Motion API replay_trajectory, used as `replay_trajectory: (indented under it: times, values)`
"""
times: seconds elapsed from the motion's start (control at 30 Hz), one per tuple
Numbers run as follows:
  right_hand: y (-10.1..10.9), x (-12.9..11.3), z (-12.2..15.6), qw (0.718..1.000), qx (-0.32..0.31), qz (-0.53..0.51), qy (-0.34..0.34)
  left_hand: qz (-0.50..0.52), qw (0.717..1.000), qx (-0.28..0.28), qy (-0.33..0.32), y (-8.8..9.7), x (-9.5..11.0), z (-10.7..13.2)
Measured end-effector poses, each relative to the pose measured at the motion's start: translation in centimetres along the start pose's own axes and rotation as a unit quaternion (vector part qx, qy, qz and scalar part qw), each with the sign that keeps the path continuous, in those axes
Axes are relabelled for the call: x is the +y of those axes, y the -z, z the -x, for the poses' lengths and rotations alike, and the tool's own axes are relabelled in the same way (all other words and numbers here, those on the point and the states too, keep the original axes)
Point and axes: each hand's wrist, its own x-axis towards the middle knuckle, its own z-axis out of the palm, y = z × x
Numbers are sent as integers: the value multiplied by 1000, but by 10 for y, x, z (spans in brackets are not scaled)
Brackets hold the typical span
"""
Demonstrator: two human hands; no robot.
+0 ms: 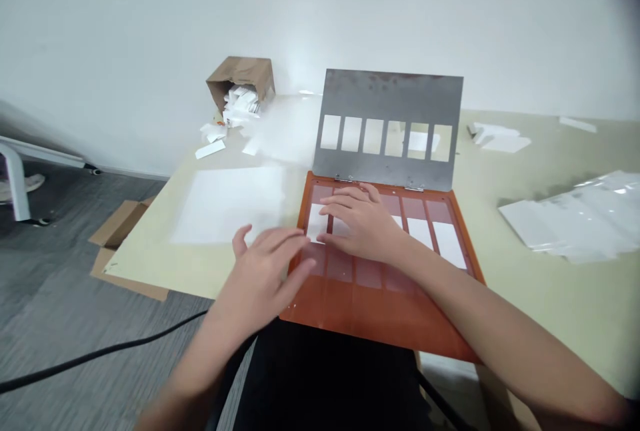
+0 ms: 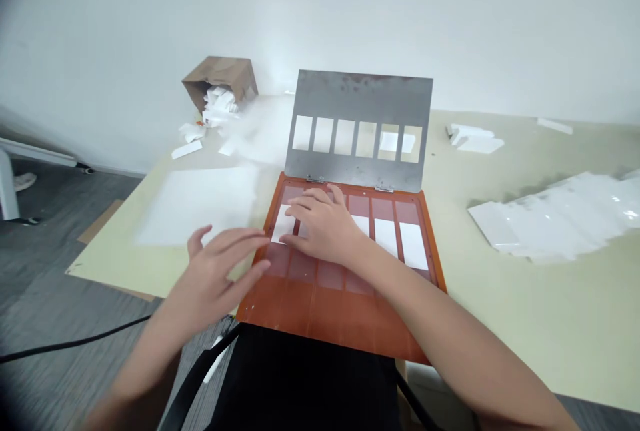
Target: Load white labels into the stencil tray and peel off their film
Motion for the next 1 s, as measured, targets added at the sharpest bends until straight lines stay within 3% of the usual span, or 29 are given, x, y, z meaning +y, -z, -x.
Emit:
replay_trajectory:
  times: [0.1, 0.23, 1.0]
  values:
    - [-3, 2, 1, 1000, 16, 7, 10, -1, 999, 37, 9, -18, 9, 26]
    - [-6, 3, 1, 1000, 23, 8, 17, -33, 996, 80, -10, -27, 14, 33]
    - [-4, 1, 1, 1000, -17, 3, 3, -52, 998, 47, -5, -33, 13, 29]
